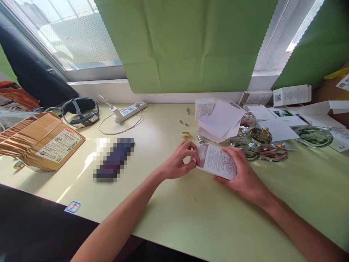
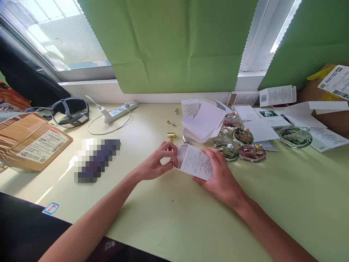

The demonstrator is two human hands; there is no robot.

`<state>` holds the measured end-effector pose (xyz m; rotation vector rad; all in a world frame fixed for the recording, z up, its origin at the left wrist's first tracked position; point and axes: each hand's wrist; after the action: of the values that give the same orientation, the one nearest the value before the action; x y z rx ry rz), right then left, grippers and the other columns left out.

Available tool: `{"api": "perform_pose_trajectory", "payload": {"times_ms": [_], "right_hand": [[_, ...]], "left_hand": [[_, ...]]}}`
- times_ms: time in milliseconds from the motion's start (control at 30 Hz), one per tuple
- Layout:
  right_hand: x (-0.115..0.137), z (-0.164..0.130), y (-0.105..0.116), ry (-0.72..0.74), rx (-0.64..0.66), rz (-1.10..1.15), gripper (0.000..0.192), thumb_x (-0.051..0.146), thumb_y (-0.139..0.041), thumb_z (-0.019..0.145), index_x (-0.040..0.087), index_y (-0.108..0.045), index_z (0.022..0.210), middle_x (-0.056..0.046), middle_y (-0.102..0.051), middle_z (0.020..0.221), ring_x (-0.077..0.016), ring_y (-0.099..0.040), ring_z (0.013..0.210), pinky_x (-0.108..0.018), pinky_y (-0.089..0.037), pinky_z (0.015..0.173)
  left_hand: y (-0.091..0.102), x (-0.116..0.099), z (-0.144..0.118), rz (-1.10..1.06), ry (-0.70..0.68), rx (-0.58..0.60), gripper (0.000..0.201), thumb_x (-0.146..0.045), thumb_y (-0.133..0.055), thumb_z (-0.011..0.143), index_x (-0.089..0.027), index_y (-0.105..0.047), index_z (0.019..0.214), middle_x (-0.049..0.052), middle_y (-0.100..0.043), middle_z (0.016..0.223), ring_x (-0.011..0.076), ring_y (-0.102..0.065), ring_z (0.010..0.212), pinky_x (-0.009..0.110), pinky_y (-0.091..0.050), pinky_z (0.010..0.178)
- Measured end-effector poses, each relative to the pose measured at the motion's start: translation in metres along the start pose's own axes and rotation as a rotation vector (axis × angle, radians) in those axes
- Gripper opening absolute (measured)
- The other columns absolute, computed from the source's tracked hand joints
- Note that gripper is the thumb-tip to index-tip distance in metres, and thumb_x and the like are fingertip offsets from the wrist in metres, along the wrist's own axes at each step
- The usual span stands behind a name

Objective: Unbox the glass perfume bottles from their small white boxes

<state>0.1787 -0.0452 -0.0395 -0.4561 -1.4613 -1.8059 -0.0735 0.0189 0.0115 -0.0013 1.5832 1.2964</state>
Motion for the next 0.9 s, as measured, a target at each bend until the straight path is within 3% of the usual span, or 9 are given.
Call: {"api": "perform_pose_trajectory", "payload": {"times_ms": [67,167,300,467,600,733,900], "right_hand": [[0.001,0.000,-0.001,-0.005,-0.012,-0.011,0.078,0.041,-0.078,0.078,0.033,-0.035,0.143,-0.008,-0.043,0.140,-0.0320,-0.042,0.135,-0.050,-0.038,0.113],[0.003,-0.001,-0.001,0.005,-0.007,-0.028,0.076,0.039,-0.076,0.080,0.034,-0.035,0.144,-0.008,-0.043,0.141,-0.0320,-0.041,0.136,-0.050,-0.038,0.114],[0.005,-0.002,0.000,0.031,0.019,-0.084,0.076,0.038,-0.074,0.082,0.034,-0.033,0.145,-0.009,-0.044,0.142,-0.0332,-0.042,0.135,-0.051,-0.040,0.112],[0.007,-0.007,-0.001,-0.008,0.083,-0.145,0.078,0.042,-0.073,0.079,0.037,-0.032,0.146,-0.008,-0.048,0.138,-0.0355,-0.047,0.130,-0.053,-0.046,0.105],[0.010,-0.011,-0.001,-0.043,0.116,-0.193,0.079,0.044,-0.071,0.079,0.037,-0.030,0.146,-0.008,-0.050,0.138,-0.0355,-0.050,0.128,-0.052,-0.049,0.101],[0.011,-0.013,0.001,-0.025,0.144,-0.231,0.077,0.043,-0.070,0.079,0.036,-0.031,0.145,-0.008,-0.051,0.138,-0.0354,-0.050,0.127,-0.053,-0.050,0.099],[0.015,-0.014,0.003,-0.042,0.159,-0.257,0.078,0.042,-0.070,0.078,0.037,-0.032,0.145,-0.007,-0.054,0.134,-0.0355,-0.053,0.123,-0.051,-0.054,0.091]], "left_hand": [[0.000,0.002,0.001,-0.053,0.035,0.010,0.021,-0.014,-0.051,0.088,-0.021,-0.068,0.078,0.005,-0.053,0.105,0.0201,-0.049,0.108,0.033,-0.046,0.090],[-0.003,0.005,0.002,-0.126,0.142,-0.007,0.013,-0.024,-0.052,0.093,-0.022,-0.063,0.099,0.005,-0.056,0.104,0.0176,-0.052,0.099,0.031,-0.046,0.084],[-0.006,0.009,0.004,-0.200,0.187,0.024,0.025,-0.040,-0.056,0.093,-0.023,-0.057,0.111,0.001,-0.056,0.090,0.0135,-0.048,0.079,0.027,-0.043,0.072],[-0.002,0.016,0.005,-0.392,0.179,0.154,0.028,-0.041,-0.057,0.093,-0.020,-0.065,0.110,-0.003,-0.044,0.071,0.0110,-0.040,0.066,0.024,-0.034,0.059],[-0.002,0.021,0.006,-0.524,0.211,0.135,0.033,-0.038,-0.061,0.090,-0.021,-0.067,0.118,-0.002,-0.044,0.075,0.0113,-0.043,0.068,0.024,-0.036,0.061],[-0.004,0.024,0.005,-0.581,0.205,0.135,0.048,-0.032,-0.061,0.089,-0.029,-0.058,0.136,-0.002,-0.043,0.081,0.0116,-0.042,0.071,0.025,-0.038,0.064],[-0.005,0.025,0.004,-0.588,0.201,0.126,0.048,-0.030,-0.061,0.088,-0.031,-0.059,0.136,-0.002,-0.042,0.081,0.0112,-0.040,0.069,0.025,-0.036,0.064]]}}
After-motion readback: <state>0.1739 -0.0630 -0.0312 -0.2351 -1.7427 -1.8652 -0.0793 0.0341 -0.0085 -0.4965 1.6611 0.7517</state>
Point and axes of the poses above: each hand's wrist, its own z-axis towards the middle knuckle, its own y-axis out of the back of the hand, x = y × z
